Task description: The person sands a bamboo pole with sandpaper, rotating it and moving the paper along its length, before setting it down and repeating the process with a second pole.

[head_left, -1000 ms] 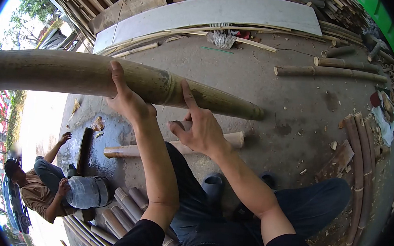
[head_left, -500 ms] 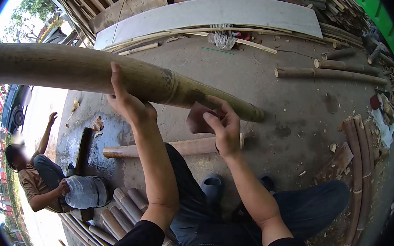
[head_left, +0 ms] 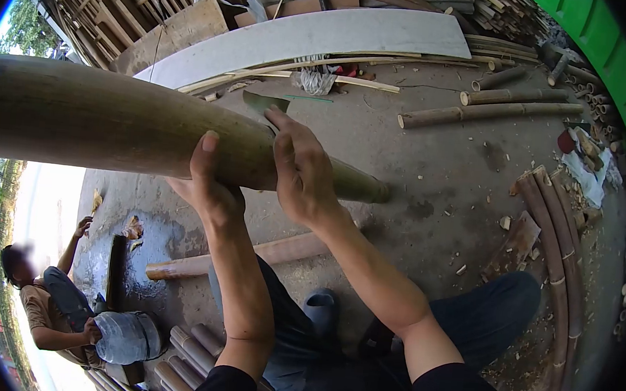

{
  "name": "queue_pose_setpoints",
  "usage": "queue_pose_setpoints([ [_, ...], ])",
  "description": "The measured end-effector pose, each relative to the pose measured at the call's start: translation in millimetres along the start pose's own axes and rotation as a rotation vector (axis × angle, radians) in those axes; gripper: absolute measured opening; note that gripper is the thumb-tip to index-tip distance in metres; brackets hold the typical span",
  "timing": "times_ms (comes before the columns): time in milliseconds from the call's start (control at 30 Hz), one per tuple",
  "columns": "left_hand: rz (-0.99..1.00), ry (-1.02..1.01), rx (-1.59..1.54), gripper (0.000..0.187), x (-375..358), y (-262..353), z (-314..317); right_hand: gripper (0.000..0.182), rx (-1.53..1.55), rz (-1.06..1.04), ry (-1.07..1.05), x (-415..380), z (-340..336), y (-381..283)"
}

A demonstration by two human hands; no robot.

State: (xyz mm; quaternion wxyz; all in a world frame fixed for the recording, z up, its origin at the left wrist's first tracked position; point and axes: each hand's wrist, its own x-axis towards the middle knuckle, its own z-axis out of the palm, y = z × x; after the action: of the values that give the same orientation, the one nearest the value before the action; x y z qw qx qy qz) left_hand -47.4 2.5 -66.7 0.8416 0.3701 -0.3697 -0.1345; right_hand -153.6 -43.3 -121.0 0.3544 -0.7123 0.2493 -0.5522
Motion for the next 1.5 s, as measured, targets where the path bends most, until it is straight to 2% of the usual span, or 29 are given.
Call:
queue_pose_setpoints([
  [67,0.005,0.021,0.046,0.072,-7,0,-1,0.071,0.01,0.046,-0.026,-5,-6,-11],
  [100,0.003,-0.006,-0.039,0.07,-10,-1,-4,0.073,0.015,0.063,-0.057,-5,-9,-14],
  [167,0.022,-0.029,-0.144,0.068,-9,-2,1,0.079,-0.005,-0.004,0.016,-30,-11,-21],
  [233,0.121,-0.032,0.109,0.061,-15,1,5,0.083,-0.194,-0.158,0.214,-49,-9,-19],
  [300,0.125,-0.011,0.141,0.061,-15,-2,5,0.089,-0.221,-0.144,0.152,-43,-21,-12],
  [367,0.102,-0.025,0.14,0.058,-19,3,10,0.091,0.091,-0.013,-0.169,-14,-38,-10],
  [400,0.095,-0.03,0.144,0.058,-20,1,6,0.103,0.158,0.042,-0.283,-4,-40,-7],
  [433,0.123,-0.048,0.171,0.057,-19,-2,1,0.103,0.158,0.045,-0.275,-12,-37,-8],
  [500,0.172,-0.06,0.172,0.056,-14,-2,4,0.114,-0.177,-0.164,-0.086,-36,-30,-13],
  [533,0.151,-0.055,0.149,0.055,-17,2,7,0.119,-0.201,-0.171,-0.044,-52,-27,-21],
  [600,0.123,-0.053,0.142,0.054,-22,10,12,0.115,-0.181,-0.187,-0.082,-53,-30,-16],
  [700,0.046,0.025,0.188,0.064,-27,21,15,0.107,-0.117,-0.162,-0.171,-32,-45,-13],
  [767,0.031,-0.171,0.161,0.082,-26,30,6,0.103,-0.089,-0.167,-0.167,-11,-57,-8],
  [800,-0.027,-0.306,0.15,0.099,-14,29,-9,0.1,-0.003,-0.129,-0.215,-5,-66,-4],
  [833,-0.028,-0.302,0.144,0.099,-9,25,-15,0.096,0.085,-0.088,-0.266,-4,-73,-3],
  [900,0.066,-0.513,-0.025,0.11,7,13,-14,0.092,0.146,-0.081,-0.297,-8,-74,-7],
  [933,0.128,-0.63,-0.208,0.119,7,1,8,0.091,0.051,-0.094,-0.213,-21,-66,-13],
  [967,-0.027,-0.689,-0.201,0.124,-7,15,4,0.091,-0.046,-0.108,-0.13,-34,-60,-19],
  [1033,0.138,-0.703,-0.296,0.116,-14,3,5,0.09,-0.149,-0.128,-0.059,-43,-61,-18],
  [1100,0.1,-0.663,-0.292,0.112,-28,3,4,0.089,-0.037,-0.171,-0.143,-48,-74,-13],
  [1133,0.097,-0.633,-0.246,0.111,-30,4,6,0.087,0.126,-0.038,-0.307,-35,-92,-26],
  [1167,0.098,-0.606,-0.202,0.111,-30,5,9,0.087,0.134,-0.028,-0.304,-28,-96,-29],
  [1233,0.104,-0.679,-0.293,0.107,-29,5,12,0.09,0.646,0.343,-0.477,-19,-101,-32],
  [1267,0.078,-0.594,-0.215,0.105,-27,5,12,0.078,0.265,0.01,-0.32,-28,-87,-22],
  [1300,0.051,-0.503,-0.139,0.103,-26,5,11,0.078,0.259,0.003,-0.32,-45,-78,-20],
  [1367,0.031,-0.459,-0.133,0.101,-23,4,5,0.071,-0.091,-0.169,-0.07,-71,-62,-27],
  [1433,-0.001,-0.431,-0.107,0.1,-21,4,2,0.078,0.022,-0.179,0.021,-55,-56,-16],
  [1500,0.096,-0.547,-0.156,0.1,-30,5,6,0.079,0.312,0.087,-0.237,-18,-69,-1],
])
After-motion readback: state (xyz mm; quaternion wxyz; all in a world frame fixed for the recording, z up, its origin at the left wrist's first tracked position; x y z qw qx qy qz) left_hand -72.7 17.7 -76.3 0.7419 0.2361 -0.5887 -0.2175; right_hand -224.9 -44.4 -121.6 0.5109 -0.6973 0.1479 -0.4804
